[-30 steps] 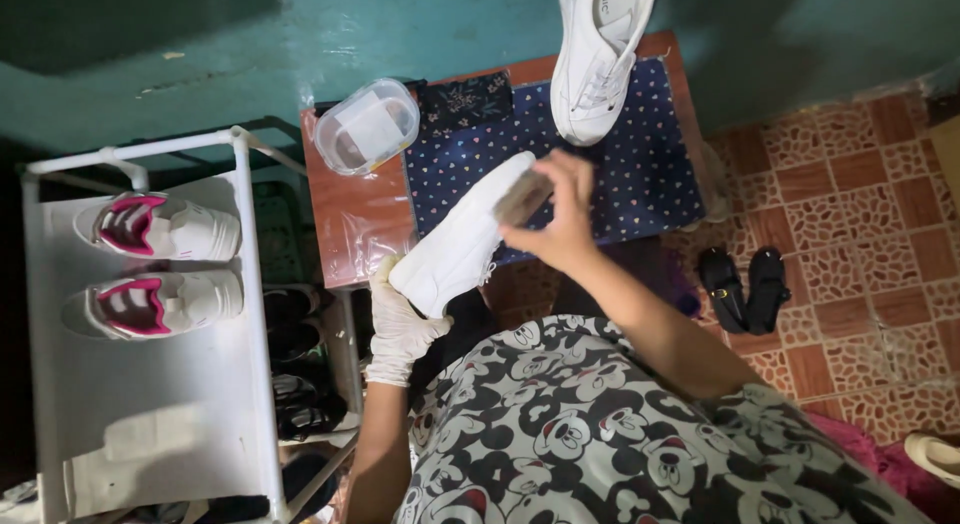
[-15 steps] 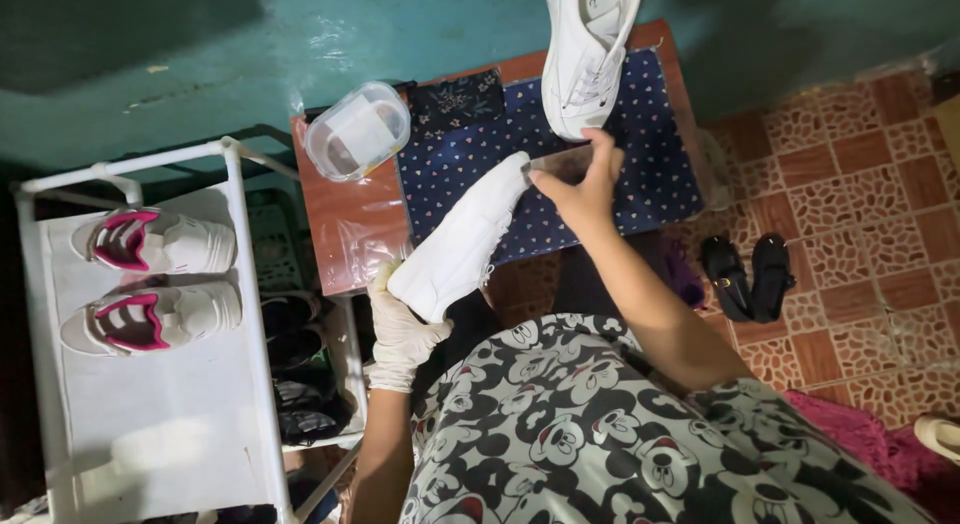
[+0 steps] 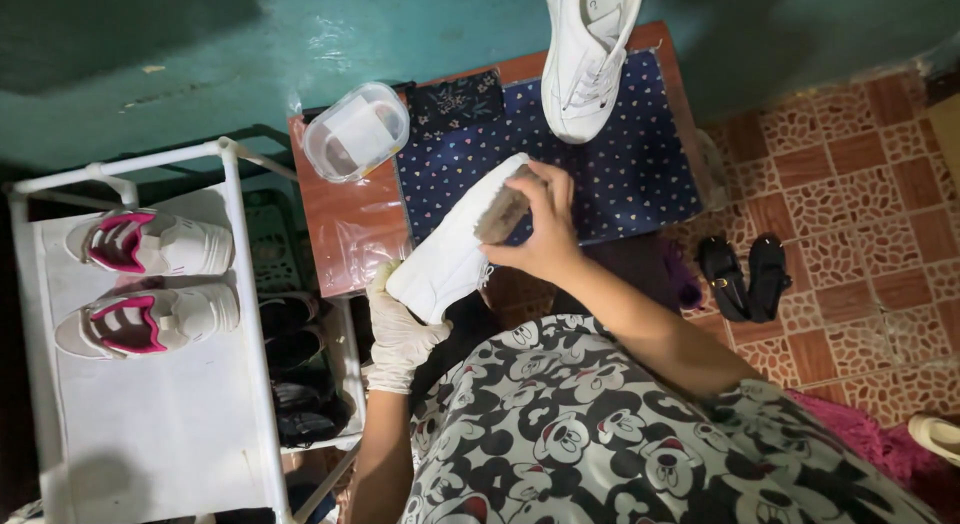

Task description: The person scrubs a white sneaker with a small brush while wearing gloves. They rotate the shoe to clean the sides, toe, and sole, then briefly inspect the interior before continuing to scrub the exterior.

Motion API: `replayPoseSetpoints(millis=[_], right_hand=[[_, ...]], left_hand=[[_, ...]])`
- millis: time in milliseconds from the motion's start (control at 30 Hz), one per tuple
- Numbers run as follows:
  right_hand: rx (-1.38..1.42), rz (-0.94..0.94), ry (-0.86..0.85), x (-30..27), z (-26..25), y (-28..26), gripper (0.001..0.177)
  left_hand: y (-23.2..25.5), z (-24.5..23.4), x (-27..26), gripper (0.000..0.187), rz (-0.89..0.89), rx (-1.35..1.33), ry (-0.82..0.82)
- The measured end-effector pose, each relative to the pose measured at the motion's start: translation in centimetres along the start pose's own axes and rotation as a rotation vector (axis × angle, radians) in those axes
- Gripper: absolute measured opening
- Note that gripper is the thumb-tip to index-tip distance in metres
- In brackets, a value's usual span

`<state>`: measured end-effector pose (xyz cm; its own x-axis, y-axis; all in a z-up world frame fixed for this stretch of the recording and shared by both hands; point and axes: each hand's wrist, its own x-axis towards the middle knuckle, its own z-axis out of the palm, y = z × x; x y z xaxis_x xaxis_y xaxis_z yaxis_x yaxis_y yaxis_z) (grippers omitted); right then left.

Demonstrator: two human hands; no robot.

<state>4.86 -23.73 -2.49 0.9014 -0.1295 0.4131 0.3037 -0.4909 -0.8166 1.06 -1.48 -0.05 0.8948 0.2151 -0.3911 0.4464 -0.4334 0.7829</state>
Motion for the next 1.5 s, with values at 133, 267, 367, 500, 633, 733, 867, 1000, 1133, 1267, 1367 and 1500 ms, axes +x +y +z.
replayPoseSetpoints(millis=[133,267,367,500,633,733,867,1000,1133,1267,1367,1500], right_hand=[[0.073,0.08,0.144,2.3,-1.6,4.1,0.083],[0.086,0.147,0.118,1.2,-0.5,2.4,0.086],[0.074,-0.039,0.044,0.2,0.3,1.6,0.084],[0.042,0.338,0.177,2.8,-1.7,6.0,0.086],[0.005,0.074,0.211,1.6,-0.3,2.2,0.079],[-0.012,-0.108,-0.048,0.6,0.3,1.4,0.094],[0.104,0.127,0.164,3.6,-2.2,3.4,0.098],[0.391,0.236,0.259,3.4,-3.3,2.3,0.106],[0.479,0.272,0.231,2.1,-2.6,2.0,0.102],[0.279,0.112,0.105,1.1,-0.3,1.3,0.108],[0.11,0.051,0.108,1.2,0.8,3.7,0.103],[0.057,-0.077,0.094,0.7,2.4,2.0,0.086]], left_hand=[[1.8,-0.6,-1.3,0.113,-0.047,-0.014,-0.001],[1.8,-0.4,-0.8,0.11,-0.061,-0.024,0.001],[1.7,-1.1,-1.0,0.111,-0.063,-0.025,0.006],[8.0,-3.0,-3.1,0.11,-0.357,-0.227,-0.018],[2.8,-1.6,-1.4,0.123,-0.208,-0.116,-0.061],[-0.3,-1.1,0.1,0.132,-0.12,-0.094,-0.059],[-2.9,-1.7,0.2,0.139,0.068,-0.127,-0.057],[-2.0,-3.5,0.0,0.124,0.248,-0.308,-0.082],[-4.9,-3.9,0.2,0.123,0.245,-0.31,-0.11],[-5.0,-3.9,0.7,0.119,0.249,-0.235,-0.111],[-5.0,-3.9,0.1,0.114,0.179,-0.29,-0.109],[-4.5,-3.5,-0.5,0.114,0.098,-0.381,-0.131]])
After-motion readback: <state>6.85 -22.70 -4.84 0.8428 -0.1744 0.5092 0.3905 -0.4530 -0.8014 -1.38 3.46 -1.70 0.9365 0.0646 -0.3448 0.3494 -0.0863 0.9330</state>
